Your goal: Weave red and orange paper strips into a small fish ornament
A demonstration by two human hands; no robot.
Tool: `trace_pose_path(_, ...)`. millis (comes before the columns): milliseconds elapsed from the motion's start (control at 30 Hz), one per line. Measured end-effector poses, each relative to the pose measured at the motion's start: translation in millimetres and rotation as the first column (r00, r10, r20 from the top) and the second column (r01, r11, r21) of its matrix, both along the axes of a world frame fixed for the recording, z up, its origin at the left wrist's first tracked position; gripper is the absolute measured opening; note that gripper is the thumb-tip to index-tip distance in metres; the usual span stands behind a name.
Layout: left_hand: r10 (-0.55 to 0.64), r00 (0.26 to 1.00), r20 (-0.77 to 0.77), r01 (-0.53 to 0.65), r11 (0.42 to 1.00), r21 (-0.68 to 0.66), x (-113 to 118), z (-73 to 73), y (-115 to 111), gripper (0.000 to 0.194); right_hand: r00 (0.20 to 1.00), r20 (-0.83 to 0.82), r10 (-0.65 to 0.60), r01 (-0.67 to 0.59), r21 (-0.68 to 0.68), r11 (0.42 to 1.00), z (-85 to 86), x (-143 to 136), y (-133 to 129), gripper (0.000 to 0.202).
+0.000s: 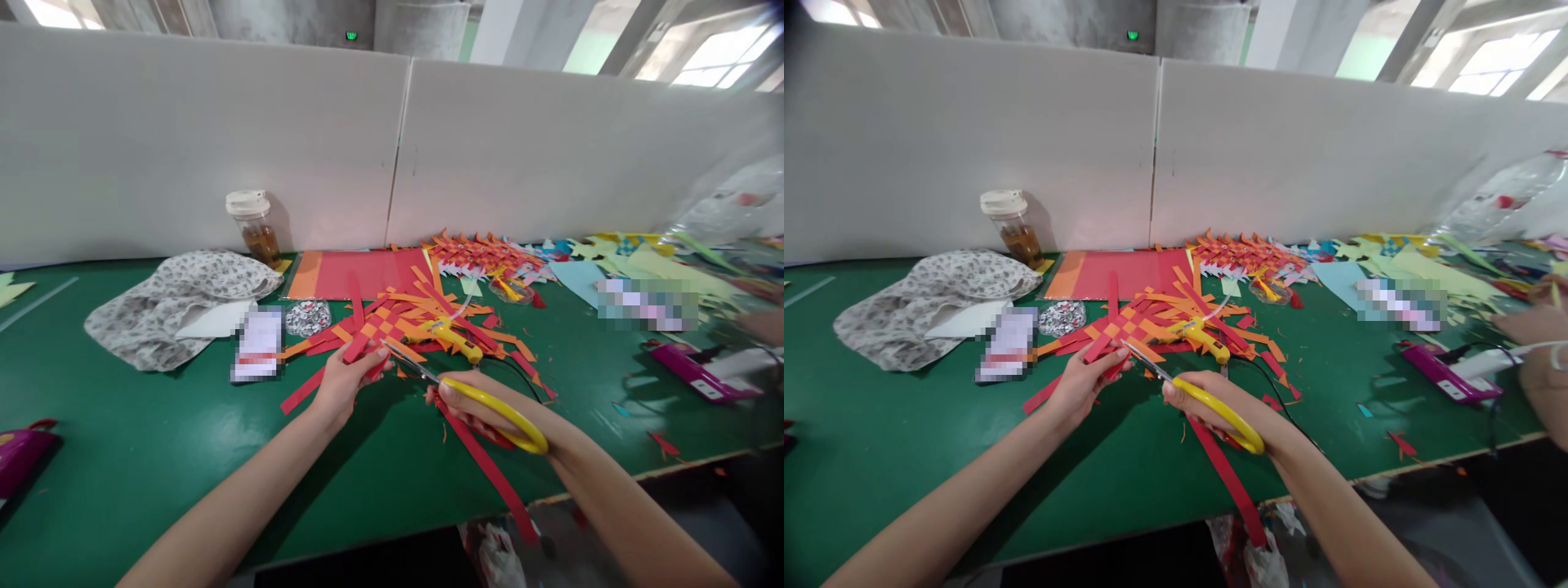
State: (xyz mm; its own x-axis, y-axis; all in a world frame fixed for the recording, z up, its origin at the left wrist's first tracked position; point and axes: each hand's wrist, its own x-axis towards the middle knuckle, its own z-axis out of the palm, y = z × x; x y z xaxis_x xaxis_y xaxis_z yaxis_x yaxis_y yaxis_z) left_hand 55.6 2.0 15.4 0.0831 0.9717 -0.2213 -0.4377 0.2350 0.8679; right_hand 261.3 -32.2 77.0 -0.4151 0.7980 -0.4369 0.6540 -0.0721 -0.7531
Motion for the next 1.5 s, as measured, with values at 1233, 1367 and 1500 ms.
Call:
trace_pose_path(1233, 0.013, 1.000, -0.008, -0.014, 0.998, -0.064, -3.2, 5.5, 1.2, 0.031, 0.998, 0.033, -0.053, 0.052, 0.038, 0.998, 4.0, -2.3, -1.0, 0.052)
trace_pose_path(1367, 0.146, 0.984, 0.101, -0.137, 0.986, -0.090, -6.1, 3.4, 6.5, 0.028, 0.998, 0.049, -0.045, 0.030, 0.265, 0.964, -3.2, -3.1, -1.8, 0.045)
trace_pose_path(1500, 0.204, 0.947, 0.248, -0.179, 0.976, -0.121, -8.0, 1.9, 11.2, 0.023, 0.973, 0.173, -0.153, 0.073, 0.400, 0.914, -17.2, -10.5, -8.7, 0.044)
